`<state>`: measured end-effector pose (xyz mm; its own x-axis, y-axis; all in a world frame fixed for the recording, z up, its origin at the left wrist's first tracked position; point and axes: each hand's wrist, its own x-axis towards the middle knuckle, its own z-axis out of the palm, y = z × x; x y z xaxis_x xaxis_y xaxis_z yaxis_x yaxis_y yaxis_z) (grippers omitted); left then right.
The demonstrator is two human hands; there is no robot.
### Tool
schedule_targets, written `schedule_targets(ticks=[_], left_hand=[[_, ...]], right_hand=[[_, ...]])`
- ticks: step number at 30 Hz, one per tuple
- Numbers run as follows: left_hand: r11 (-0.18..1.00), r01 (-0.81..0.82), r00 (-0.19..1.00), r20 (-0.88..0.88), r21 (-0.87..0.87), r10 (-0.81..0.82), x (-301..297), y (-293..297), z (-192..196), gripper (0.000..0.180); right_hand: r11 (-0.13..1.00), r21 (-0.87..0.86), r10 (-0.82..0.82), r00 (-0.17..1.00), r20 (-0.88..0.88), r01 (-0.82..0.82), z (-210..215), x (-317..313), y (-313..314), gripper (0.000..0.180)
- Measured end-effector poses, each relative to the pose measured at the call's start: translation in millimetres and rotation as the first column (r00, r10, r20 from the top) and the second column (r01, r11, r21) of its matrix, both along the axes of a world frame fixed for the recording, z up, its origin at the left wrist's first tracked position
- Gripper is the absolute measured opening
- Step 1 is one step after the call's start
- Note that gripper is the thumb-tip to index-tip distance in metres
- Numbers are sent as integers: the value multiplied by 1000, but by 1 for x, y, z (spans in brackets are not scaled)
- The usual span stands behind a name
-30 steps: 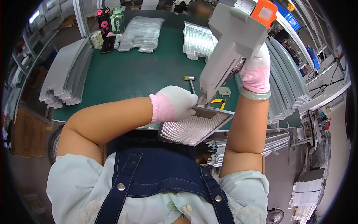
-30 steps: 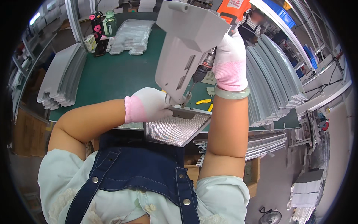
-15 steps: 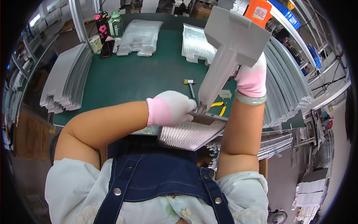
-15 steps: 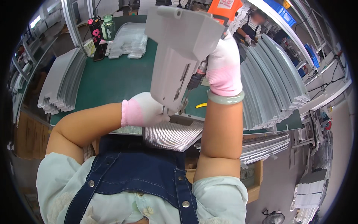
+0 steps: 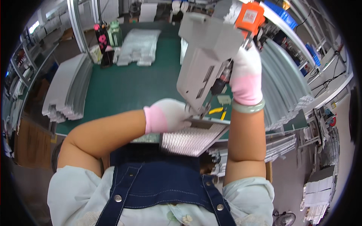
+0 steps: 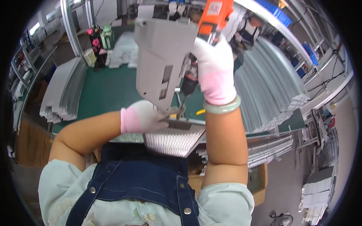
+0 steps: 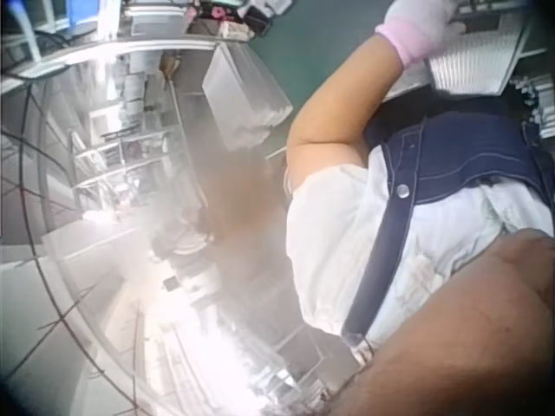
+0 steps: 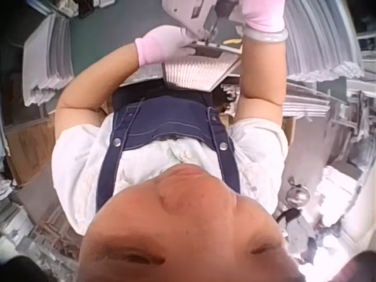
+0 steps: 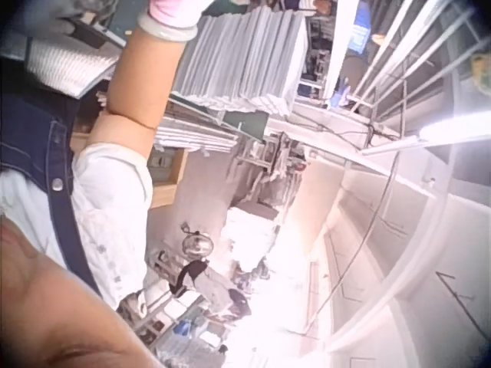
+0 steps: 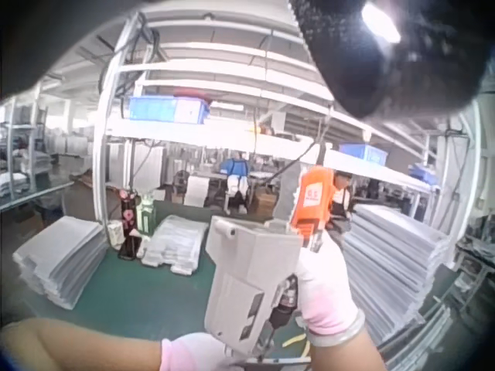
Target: The person assembles air filter units at a factory workstation. They place a mesh filter into a frame, secure it with a hammer, and then use a hot glue gun to attach a plastic component to the frame. The person repeats this process for multiple units.
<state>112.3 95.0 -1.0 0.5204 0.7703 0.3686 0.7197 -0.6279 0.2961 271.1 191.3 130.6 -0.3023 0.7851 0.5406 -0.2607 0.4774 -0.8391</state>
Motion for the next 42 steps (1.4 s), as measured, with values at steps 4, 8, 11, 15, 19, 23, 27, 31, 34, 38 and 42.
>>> schedule_targets(ticks=[4,8,11,15,19,23,27,31,34,38,42], left_hand=[[950,-134,989,-97,-281,111,-12,-18,25,26],[907,-231,973,-100,-353,209,-41,-60,40,23],[830,-382,913,-25,-406,408,-64,-98,70,19],[661,-684,572,336,-309,748,-146,-184,63,28],[658,-651,250,712,-378,656,-211,-220,24,33],[534,-741,166,659,-408,734,-211,-181,-56,42],[483,-742,213,521,-464,827,-201,-130,-121,42],[55,-955,83,84,291,993,-197,-79,-127,46],[666,-742,641,374,79,670,-112,-29,-32,40],[983,-61,943,333,175,-1,-7,0,54,27],[996,1,1000,20,94,-3,39,14,76,22]], right_hand=[[999,-15,31,978,-206,-35,30,2,9,19],[1000,-31,-4,971,-240,-3,53,20,23,16],[994,18,-100,985,-143,104,59,53,35,17],[956,85,-277,960,-38,280,53,83,47,19],[930,70,-360,932,-42,362,14,105,47,18],[941,-49,-329,938,110,336,-30,99,17,40],[941,-153,-289,952,99,301,-70,103,15,46],[941,-193,-271,960,68,279,-89,109,6,47],[939,-212,-264,963,60,271,-96,108,-2,46],[943,-189,-266,962,67,274,-107,97,-7,47],[950,-227,-209,976,57,216,-124,94,-6,50]])
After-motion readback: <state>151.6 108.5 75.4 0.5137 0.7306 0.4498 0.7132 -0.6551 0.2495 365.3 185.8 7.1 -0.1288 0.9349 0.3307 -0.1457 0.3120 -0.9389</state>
